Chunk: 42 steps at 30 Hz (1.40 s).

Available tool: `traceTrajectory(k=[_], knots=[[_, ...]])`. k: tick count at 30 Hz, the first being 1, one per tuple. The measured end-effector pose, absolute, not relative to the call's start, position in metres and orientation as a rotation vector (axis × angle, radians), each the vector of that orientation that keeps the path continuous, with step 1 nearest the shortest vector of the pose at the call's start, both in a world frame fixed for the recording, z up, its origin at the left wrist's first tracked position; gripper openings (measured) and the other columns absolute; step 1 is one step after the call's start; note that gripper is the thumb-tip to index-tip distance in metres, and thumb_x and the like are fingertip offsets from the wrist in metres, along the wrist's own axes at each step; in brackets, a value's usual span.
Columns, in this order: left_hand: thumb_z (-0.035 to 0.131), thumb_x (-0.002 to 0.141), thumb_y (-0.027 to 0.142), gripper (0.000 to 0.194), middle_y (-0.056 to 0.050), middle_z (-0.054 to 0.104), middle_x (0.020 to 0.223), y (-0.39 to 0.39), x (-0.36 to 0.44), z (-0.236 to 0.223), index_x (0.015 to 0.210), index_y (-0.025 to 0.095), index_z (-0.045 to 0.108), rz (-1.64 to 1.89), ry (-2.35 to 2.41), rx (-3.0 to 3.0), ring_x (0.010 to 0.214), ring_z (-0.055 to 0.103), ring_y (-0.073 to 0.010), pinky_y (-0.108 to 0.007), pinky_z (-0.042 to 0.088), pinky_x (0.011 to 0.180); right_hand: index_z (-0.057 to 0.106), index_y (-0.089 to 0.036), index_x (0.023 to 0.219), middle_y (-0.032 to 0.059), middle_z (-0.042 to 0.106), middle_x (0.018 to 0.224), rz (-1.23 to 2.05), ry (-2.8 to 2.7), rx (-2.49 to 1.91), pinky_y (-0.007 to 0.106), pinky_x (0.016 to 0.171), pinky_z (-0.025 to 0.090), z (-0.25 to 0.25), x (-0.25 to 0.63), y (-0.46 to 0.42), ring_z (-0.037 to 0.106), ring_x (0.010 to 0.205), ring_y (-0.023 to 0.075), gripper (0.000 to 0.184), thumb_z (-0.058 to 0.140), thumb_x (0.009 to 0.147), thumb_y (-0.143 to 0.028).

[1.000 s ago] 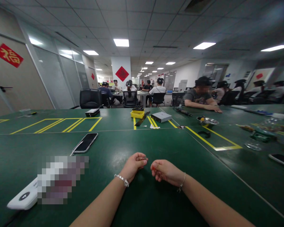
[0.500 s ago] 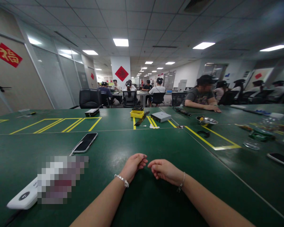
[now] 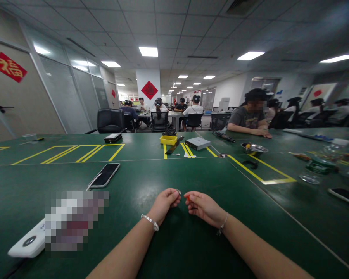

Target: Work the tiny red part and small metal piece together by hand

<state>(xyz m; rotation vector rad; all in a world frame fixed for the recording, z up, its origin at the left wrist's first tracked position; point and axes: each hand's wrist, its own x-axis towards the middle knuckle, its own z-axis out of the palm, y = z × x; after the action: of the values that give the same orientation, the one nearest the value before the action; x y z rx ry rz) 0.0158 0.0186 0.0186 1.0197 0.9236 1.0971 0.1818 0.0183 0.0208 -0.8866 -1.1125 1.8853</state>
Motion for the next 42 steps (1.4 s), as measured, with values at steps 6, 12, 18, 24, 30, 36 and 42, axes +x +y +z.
traceTrajectory(k=[6, 12, 18, 24, 30, 36, 42], knots=[[0.043, 0.07, 0.053, 0.044, 0.001, 0.049, 0.044, 0.02, 0.017, 0.015, 0.061, 0.012, 0.054, 1.09, 0.987, 1.021, 0.039, 0.042, -0.0063, -0.019, 0.03, 0.042, 0.054, -0.015, 0.079, -0.0022, 0.049, 0.061, 1.85, -1.06, -0.939, 0.022, 0.055, 0.04, 0.022, 0.18, 0.018, 0.047, 0.053, 0.0061, 0.019, 0.056, 0.068, -0.031], [0.044, 0.07, 0.052, 0.043, 0.0, 0.051, 0.048, 0.017, 0.017, 0.017, 0.062, 0.012, 0.056, 1.053, 0.978, 1.093, 0.043, 0.044, -0.0075, -0.02, 0.032, 0.045, 0.053, -0.014, 0.073, -0.004, 0.045, 0.054, 1.824, -1.132, -0.95, 0.021, 0.048, 0.036, 0.021, 0.179, 0.016, 0.042, 0.046, 0.0049, 0.028, 0.054, 0.068, -0.042], [0.058, 0.065, 0.039, 0.026, 0.0, 0.056, 0.061, 0.014, 0.017, 0.02, 0.07, 0.013, 0.055, 1.052, 0.963, 1.207, 0.056, 0.048, -0.0087, -0.02, 0.035, 0.054, 0.054, -0.015, 0.078, -0.0007, 0.054, 0.067, 1.845, -1.137, -0.914, 0.023, 0.057, 0.04, 0.023, 0.181, 0.015, 0.049, 0.056, 0.0059, 0.026, 0.064, 0.061, -0.032], [0.068, 0.052, 0.018, 0.02, 0.004, 0.052, 0.056, 0.011, 0.019, 0.025, 0.066, 0.014, 0.053, 1.072, 0.964, 1.213, 0.051, 0.044, -0.0062, -0.017, 0.032, 0.05, 0.054, -0.015, 0.08, -0.0002, 0.056, 0.07, 1.852, -1.068, -0.902, 0.023, 0.061, 0.041, 0.023, 0.181, 0.017, 0.051, 0.058, 0.006, 0.026, 0.067, 0.058, -0.023], [0.068, 0.052, 0.021, 0.02, 0.004, 0.053, 0.057, 0.011, 0.021, 0.024, 0.065, 0.015, 0.054, 1.069, 1.007, 1.25, 0.052, 0.045, -0.0069, -0.018, 0.032, 0.051, 0.053, -0.014, 0.073, -0.0022, 0.052, 0.057, 1.836, -1.085, -0.888, 0.021, 0.051, 0.038, 0.022, 0.18, 0.018, 0.047, 0.049, 0.0055, 0.028, 0.057, 0.066, -0.041], [0.047, 0.071, 0.044, 0.033, -0.004, 0.059, 0.068, 0.012, 0.019, 0.019, 0.069, 0.014, 0.059, 1.066, 1.026, 1.258, 0.063, 0.051, -0.012, -0.021, 0.037, 0.055, 0.053, -0.014, 0.075, -0.001, 0.055, 0.063, 1.868, -1.093, -0.855, 0.021, 0.055, 0.04, 0.022, 0.182, 0.018, 0.05, 0.053, 0.0059, 0.023, 0.061, 0.065, -0.033], [0.048, 0.072, 0.041, 0.03, -0.004, 0.059, 0.071, 0.012, 0.019, 0.019, 0.072, 0.013, 0.059, 1.04, 1.022, 1.273, 0.062, 0.05, -0.0111, -0.021, 0.037, 0.056, 0.053, -0.014, 0.079, 0.0008, 0.058, 0.073, 1.861, -1.076, -0.866, 0.022, 0.06, 0.042, 0.021, 0.182, 0.017, 0.052, 0.057, 0.006, 0.023, 0.065, 0.06, -0.02]])
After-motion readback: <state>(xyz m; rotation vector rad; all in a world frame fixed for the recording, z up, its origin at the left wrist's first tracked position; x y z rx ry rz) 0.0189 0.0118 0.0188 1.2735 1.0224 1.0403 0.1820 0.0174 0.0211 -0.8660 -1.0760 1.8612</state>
